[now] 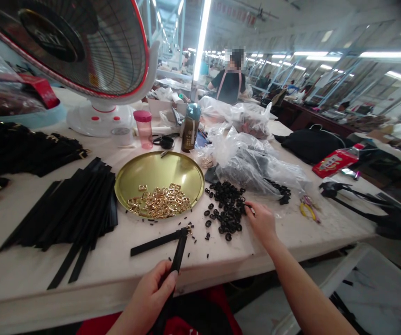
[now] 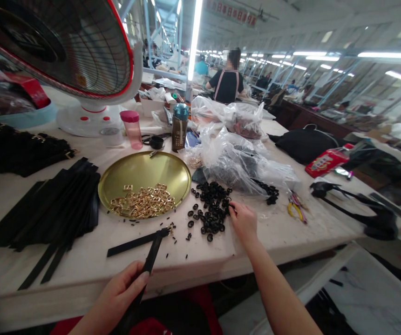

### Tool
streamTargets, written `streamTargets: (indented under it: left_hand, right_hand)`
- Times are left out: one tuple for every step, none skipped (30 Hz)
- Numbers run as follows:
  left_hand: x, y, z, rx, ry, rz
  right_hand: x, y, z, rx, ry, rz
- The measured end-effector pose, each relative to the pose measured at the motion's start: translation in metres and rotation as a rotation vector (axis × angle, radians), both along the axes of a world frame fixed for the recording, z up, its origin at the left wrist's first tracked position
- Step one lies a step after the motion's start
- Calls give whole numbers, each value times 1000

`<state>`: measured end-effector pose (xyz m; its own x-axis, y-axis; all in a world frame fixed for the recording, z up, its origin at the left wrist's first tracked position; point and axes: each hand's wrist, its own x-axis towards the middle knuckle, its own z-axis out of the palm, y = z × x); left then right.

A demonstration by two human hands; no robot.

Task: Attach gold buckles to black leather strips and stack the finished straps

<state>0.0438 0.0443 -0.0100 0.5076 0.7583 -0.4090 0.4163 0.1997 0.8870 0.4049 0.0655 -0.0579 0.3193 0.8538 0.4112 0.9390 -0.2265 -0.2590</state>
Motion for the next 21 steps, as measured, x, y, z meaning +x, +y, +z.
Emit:
streamTargets:
  left_hand:
    - [-1,0,-1,4,-2,2]
    - [-1,0,-1,9,-5,5]
    - [-1,-1,-1,11,-5,6]
    - [0,-1,0,13,-3,8]
    - [0,-2,1,13,0,7]
    - [1,-2,2,12,4,3]
    - [1,-3,3,14,6,-2]
    - [1,-4,5,18,5,-9]
    - [1,-5,5,24,4,-14]
    - [0,-6,6,32,4,-13]
    - [-2,-8,6,39,4,-4]
    - [-3,-9,5,43,2,6]
    - [-6,-11,4,43,-3,15]
    - [-8,-13,2,37,-10,20]
    - [-9,-14,1,30,-16,23]
    - [-11,-16,0,24,-20,23]
    - [-11,-17,0,21,-22,22]
    - [-11,-17,1,21,-23,22]
    - [-10,-18,4,20,-30,22]
    - [-9,-18,7,16,-43,23]
    - [-8,-18,12,8,-65,27]
  right_hand:
    - [-3,5,4,4,-25,-4]
    - [-7,11,8,5,-38,4]
    - [-12,18,12,-1,-37,19]
    - [-18,26,16,-20,-29,38]
    - [-25,34,20,-49,-16,54]
    - [-32,43,22,-83,-2,63]
    - [-39,51,24,-114,9,64]
    - [-45,58,24,-136,20,58]
    - [-49,64,23,-146,33,50]
    - [-53,68,22,-147,49,44]
    - [-55,71,20,-142,69,42]
    - [-55,72,19,-140,94,46]
    - [-55,72,18,-139,123,59]
    - [-54,70,17,-136,157,78]
    - [-52,68,17,-128,193,98]
    - [-51,65,18,-112,232,113]
    - [-49,61,20,-90,274,122]
    - [-49,57,22,-65,322,127]
    - [-49,53,25,-43,372,129]
    - [-52,48,28,-31,412,135]
    - [-57,42,31,-28,485,151]
